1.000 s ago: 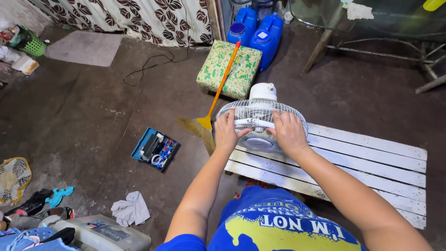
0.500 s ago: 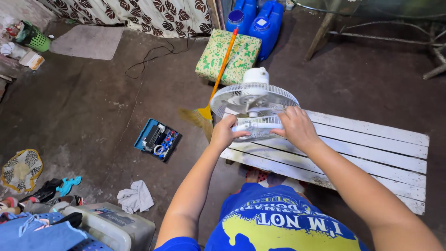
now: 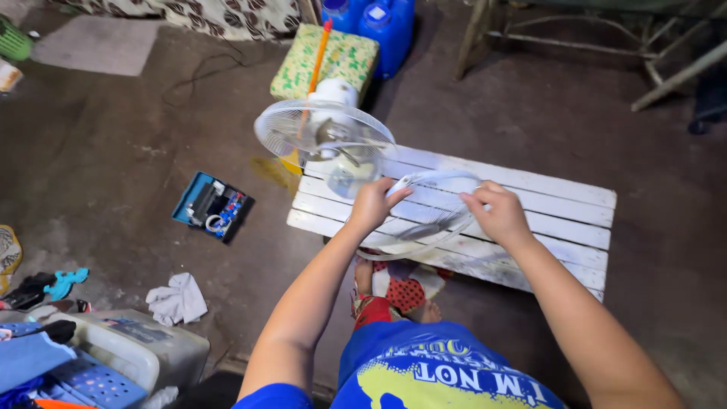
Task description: The person disassembles a small white table fan, removes the front grille, and uses a small tool to adjust or clean the fan blades. They then retrieve a small white plastic piece from a toolbox and reattach it to the fan before wiping the grille with a cloth.
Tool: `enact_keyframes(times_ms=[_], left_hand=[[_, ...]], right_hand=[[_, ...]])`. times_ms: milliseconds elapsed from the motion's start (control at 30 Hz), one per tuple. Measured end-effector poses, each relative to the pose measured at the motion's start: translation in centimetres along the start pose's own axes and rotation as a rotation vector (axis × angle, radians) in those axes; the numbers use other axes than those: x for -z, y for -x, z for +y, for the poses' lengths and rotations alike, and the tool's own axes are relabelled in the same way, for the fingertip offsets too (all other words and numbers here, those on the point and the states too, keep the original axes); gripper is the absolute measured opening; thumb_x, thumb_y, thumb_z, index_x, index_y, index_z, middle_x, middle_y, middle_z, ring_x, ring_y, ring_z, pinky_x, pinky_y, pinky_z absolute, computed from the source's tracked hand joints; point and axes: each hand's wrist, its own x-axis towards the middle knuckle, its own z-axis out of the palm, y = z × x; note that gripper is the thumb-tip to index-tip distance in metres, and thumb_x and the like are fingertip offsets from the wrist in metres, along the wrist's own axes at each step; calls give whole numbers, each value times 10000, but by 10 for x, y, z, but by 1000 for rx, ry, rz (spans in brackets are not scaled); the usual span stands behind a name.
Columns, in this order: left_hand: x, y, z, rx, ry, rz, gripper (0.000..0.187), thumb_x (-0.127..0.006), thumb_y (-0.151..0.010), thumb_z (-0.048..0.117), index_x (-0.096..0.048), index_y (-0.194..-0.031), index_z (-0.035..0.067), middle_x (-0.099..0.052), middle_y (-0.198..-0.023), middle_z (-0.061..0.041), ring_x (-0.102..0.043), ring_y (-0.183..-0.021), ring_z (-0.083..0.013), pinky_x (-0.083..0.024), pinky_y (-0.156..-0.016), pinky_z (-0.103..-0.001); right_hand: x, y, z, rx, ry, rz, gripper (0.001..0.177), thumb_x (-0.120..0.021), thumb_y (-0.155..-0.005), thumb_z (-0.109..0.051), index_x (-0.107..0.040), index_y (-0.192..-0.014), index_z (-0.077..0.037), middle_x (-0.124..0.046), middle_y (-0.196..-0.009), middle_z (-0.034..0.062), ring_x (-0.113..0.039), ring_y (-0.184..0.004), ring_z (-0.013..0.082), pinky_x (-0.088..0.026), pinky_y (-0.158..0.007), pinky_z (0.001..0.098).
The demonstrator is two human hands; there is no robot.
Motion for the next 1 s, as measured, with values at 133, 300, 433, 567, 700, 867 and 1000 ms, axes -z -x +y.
enact_keyframes(times_ms=[133, 300, 433, 567, 700, 867, 1000], left_hand=[[-71, -23, 25, -200, -113, 48, 467, -758, -896, 432, -564, -750, 34, -618, -702, -200, -603, -657, -433, -476, -602, -502], [-145, -38, 10, -393, -79, -165, 199, -620, -962, 263, -576, -936, 70, -643, -880, -187, -644, -792, -414, -493, -682, -516], [-206, -25, -67, -312, -230, -328, 133, -548, -940, 159, -604, -1030, 78, -655, -972, -184, -650, -823, -415, -498, -701, -524], [-247, 7, -141, -187, -196, -399, 125, -558, -960, 195, -643, -954, 103, -671, -927, -154, -675, -865, -387, -523, -751, -499], [-267, 39, -168, -178, -341, -450, 97, -576, -900, 170, -638, -918, 98, -663, -933, -125, -679, -868, -353, -530, -728, -481], [-282, 52, -194, -153, -471, -466, 83, -594, -902, 162, -653, -917, 106, -662, -949, -100, -679, -908, -314, -540, -762, -447], [-289, 61, -209, -196, -508, -445, 94, -594, -888, 135, -653, -959, 112, -662, -971, -78, -673, -957, -286, -537, -812, -427]], right_hand=[[28, 33, 49, -198, 20, 87, 154, -725, -963, -181, -760, -927, -35, -642, -836, 90, -610, -737, 213, -484, -685, 327], [33, 63, 111, -317, 61, 211, 151, -722, -990, -176, -750, -996, -28, -619, -843, 101, -586, -740, 220, -482, -700, 319], [11, 76, 164, -339, 15, 177, 149, -681, -984, -165, -761, -1056, -62, -662, -933, 110, -637, -790, 234, -515, -725, 313], [-22, 87, 205, -301, 36, 22, 187, -627, -952, -114, -764, -1076, -86, -698, -1044, 127, -684, -914, 281, -543, -785, 348], [-62, 97, 251, -348, 71, -88, 236, -580, -906, -47, -788, -998, -114, -699, -1090, 131, -684, -1001, 323, -537, -895, 389], [-102, 106, 307, -585, 152, -208, 246, -560, -925, -55, -797, -943, -120, -671, -1147, 133, -662, -1036, 339, -531, -915, 401], [-126, 110, 336, -637, 195, -272, 227, -577, -932, -88, -799, -956, -130, -651, -1166, 157, -659, -1044, 345, -532, -927, 405]])
